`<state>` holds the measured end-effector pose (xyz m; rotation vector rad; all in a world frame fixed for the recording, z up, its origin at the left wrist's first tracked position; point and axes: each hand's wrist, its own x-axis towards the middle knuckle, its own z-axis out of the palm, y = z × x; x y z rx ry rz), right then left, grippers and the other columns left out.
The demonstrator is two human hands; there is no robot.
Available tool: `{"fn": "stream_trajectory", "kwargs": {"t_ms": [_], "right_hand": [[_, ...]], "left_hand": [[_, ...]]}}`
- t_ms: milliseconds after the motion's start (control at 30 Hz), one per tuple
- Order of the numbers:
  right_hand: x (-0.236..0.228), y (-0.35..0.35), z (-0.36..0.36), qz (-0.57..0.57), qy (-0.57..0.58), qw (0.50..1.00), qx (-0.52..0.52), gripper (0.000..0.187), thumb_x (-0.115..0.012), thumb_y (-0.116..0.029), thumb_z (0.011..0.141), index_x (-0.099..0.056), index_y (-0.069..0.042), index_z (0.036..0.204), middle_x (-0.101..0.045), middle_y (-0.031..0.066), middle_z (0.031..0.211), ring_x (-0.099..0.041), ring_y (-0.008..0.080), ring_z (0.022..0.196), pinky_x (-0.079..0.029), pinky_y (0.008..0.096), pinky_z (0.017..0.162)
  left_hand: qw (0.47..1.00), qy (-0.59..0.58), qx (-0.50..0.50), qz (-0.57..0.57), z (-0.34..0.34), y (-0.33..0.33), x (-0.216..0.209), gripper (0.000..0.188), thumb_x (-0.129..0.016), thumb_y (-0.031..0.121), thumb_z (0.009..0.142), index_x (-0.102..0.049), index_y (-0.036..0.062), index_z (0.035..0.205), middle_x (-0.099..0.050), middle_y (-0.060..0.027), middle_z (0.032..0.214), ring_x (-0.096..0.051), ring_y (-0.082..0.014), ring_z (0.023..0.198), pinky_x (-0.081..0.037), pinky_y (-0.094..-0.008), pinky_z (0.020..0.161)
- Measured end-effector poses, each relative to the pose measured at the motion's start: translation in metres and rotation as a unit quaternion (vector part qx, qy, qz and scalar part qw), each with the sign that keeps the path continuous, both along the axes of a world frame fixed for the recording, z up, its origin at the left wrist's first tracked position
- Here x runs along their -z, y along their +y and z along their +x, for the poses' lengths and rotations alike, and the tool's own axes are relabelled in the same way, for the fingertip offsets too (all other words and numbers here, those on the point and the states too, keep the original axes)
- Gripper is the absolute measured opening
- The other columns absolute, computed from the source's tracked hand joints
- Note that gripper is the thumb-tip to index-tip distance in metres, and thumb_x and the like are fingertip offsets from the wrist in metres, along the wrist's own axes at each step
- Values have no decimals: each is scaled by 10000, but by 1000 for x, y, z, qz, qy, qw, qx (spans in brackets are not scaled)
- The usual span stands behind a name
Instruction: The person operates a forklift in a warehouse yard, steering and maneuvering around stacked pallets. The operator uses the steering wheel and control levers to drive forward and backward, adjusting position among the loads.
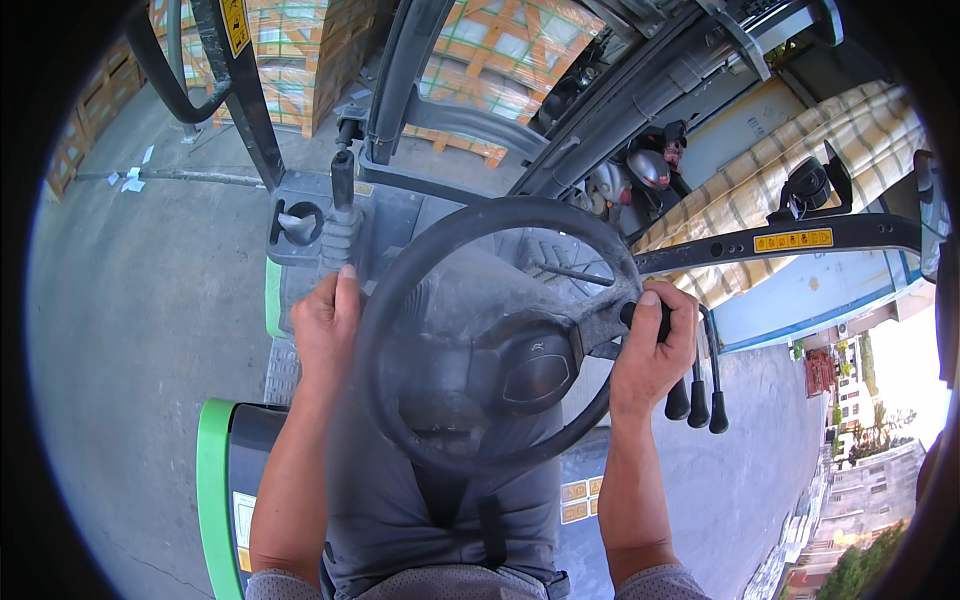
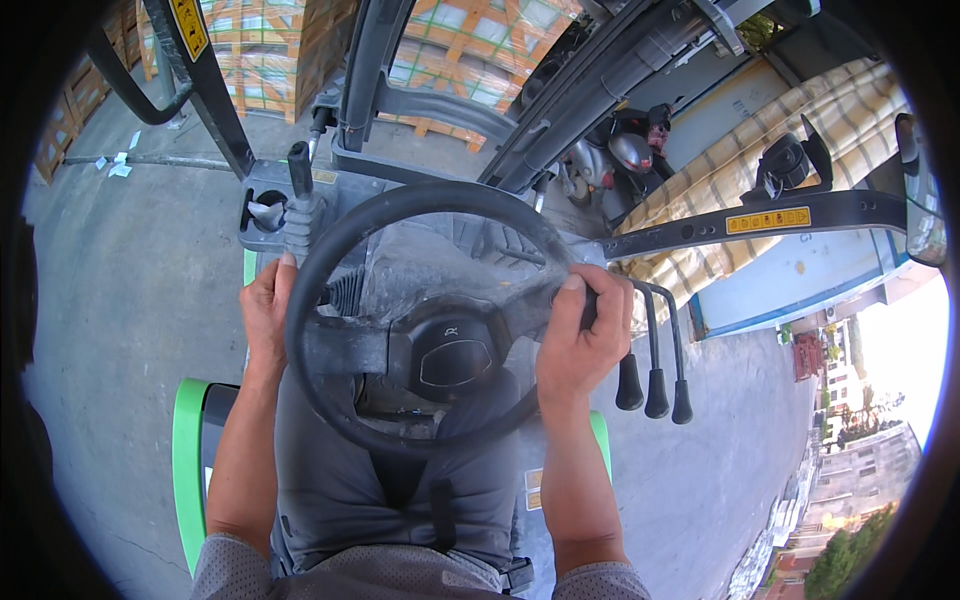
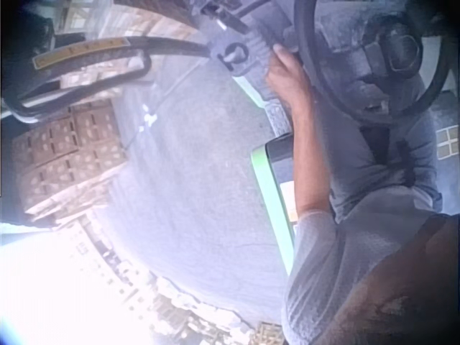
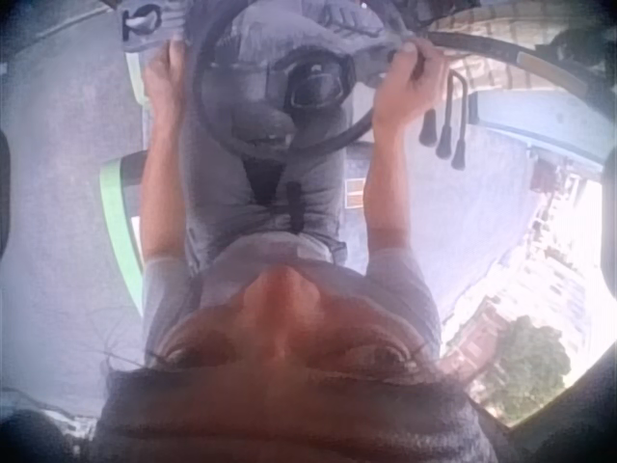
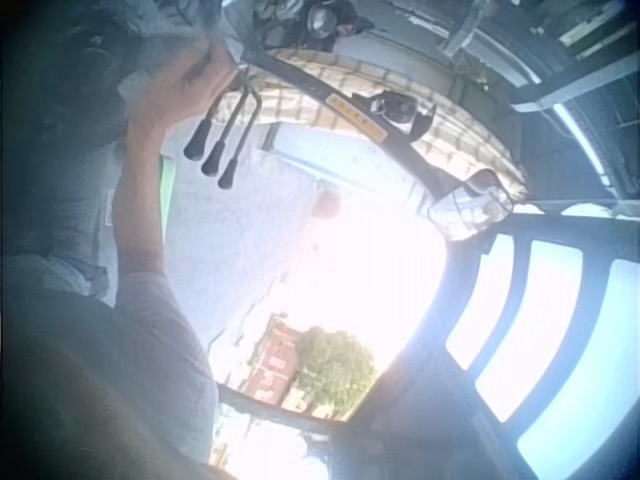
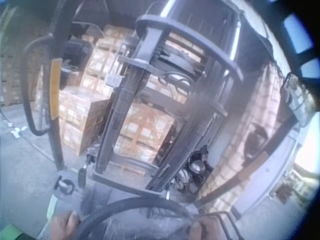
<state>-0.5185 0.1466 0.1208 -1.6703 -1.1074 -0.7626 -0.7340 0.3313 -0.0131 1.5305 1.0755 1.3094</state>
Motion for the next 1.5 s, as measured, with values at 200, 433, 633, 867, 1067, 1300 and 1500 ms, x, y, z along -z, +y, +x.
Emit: {"fn": "stream_trajectory", "kwargs": {"t_ms": [200, 433, 633, 867, 1067, 1300, 1500], "right_hand": [[1, 1, 0, 3, -15, 1000, -2, 88, -628, -10, 931, -673, -9, 1007, -625, 91, 929, -590, 201, 815, -477, 325, 733], [0, 1, -1, 4, 1, 1000, -11, 85, -633, -4, 929, -674, -7, 1003, -630, 92, 937, -596, 207, 835, -479, 325, 754], [-1, -7, 2, -13, 50, 997, -49, 133, -591, -59, 968, -671, 1, 1057, -644, 97, 1003, -599, 203, 924, -475, 318, 854], [0, -74, 46, 1, 69, 996, 55, 360, -478, -276, 1080, -639, 13, 1221, -671, 111, 1143, -603, 212, 1089, -445, 341, 989], [21, -147, 80, -153, 123, 956, 220, 280, -557, -207, 1050, -671, 35, 1133, -685, 134, 1028, -638, 232, 954, -499, 357, 889], [32, -167, 82, -180, 59, 966, 177, 304, -553, -237, 1061, -671, 39, 1113, -684, 136, 985, -633, 225, 891, -521, 353, 787], [47, -198, 106, -148, 148, 942, 261, 386, -525, -312, 1069, -670, 41, 1131, -681, 167, 956, -616, 246, 849, -502, 391, 764]], "left_hand": [[1000, -11, 3, 3, 0, 0, 0, 432, -579, 261, 1042, -596, -55, 747, -524, -112, 548, -450, -119, 535, -413, -366, 523], [1000, -8, 9, -1, -1, 0, -1, 424, -581, 250, 1040, -580, -49, 739, -516, -107, 545, -445, -120, 533, -411, -356, 520], [1000, -10, 18, -4, 0, 3, 0, 402, -584, 240, 1036, -584, -40, 747, -532, -117, 557, -450, -126, 523, -413, -366, 519], [998, 13, 0, 56, 0, 4, 3, 387, -597, 226, 1016, -589, -19, 717, -555, -187, 573, -537, -316, 497, -445, -423, 532], [996, 36, -25, 82, 2, 4, 4, 351, -615, 210, 989, -613, 26, 691, -602, -217, 610, -616, -416, 553, -476, -494, 529], [991, 12, -40, 127, 1, 4, 0, 357, -631, 156, 992, -569, -10, 682, -514, -219, 572, -518, -381, 462, -391, -439, 470], [988, 11, -47, 143, 1, 6, 0, 361, -635, 152, 981, -562, 9, 658, -540, -209, 569, -560, -399, 491, -405, -462, 469]]}}
